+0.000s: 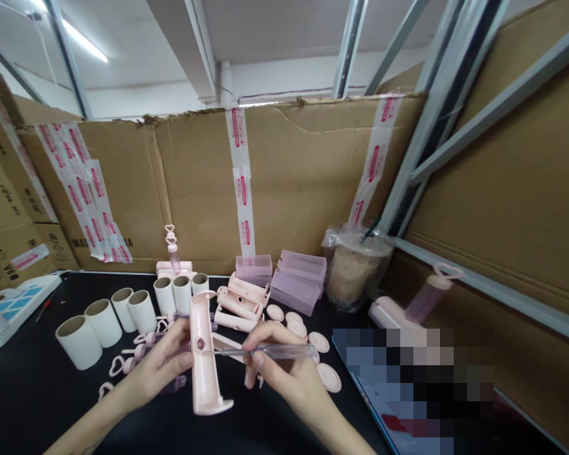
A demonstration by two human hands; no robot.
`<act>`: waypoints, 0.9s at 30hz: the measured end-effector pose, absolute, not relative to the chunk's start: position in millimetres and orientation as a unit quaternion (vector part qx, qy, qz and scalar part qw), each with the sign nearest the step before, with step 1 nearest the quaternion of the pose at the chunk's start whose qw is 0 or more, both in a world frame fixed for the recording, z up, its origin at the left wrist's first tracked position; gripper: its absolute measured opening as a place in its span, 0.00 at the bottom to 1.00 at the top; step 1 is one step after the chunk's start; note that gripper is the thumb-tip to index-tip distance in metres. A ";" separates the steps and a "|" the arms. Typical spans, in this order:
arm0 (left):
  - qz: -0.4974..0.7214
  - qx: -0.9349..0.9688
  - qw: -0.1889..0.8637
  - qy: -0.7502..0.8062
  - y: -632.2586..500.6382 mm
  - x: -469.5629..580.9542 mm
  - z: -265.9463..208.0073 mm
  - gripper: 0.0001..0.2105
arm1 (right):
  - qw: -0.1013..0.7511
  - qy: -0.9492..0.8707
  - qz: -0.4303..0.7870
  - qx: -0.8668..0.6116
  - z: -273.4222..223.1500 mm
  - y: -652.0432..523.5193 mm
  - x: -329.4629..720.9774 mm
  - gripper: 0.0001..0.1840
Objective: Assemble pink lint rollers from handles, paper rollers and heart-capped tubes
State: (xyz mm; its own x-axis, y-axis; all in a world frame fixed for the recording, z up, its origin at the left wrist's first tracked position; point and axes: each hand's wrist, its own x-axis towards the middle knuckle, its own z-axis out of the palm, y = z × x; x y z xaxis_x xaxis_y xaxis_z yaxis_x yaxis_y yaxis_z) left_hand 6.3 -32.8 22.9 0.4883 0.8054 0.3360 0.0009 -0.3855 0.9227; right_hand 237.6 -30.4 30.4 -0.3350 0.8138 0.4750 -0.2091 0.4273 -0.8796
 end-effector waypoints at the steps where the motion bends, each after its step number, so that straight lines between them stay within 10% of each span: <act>1: 0.421 0.710 0.479 0.299 -32.4 6.5 22.0 0.20 | 0.535 -0.651 0.484 -0.235 31.6 -30.0 237.0 0.06; 27: 0.386 0.747 0.443 0.311 -40.9 0.6 11.0 0.16 | 0.550 -0.592 0.528 -0.261 32.0 -31.6 226.4 0.06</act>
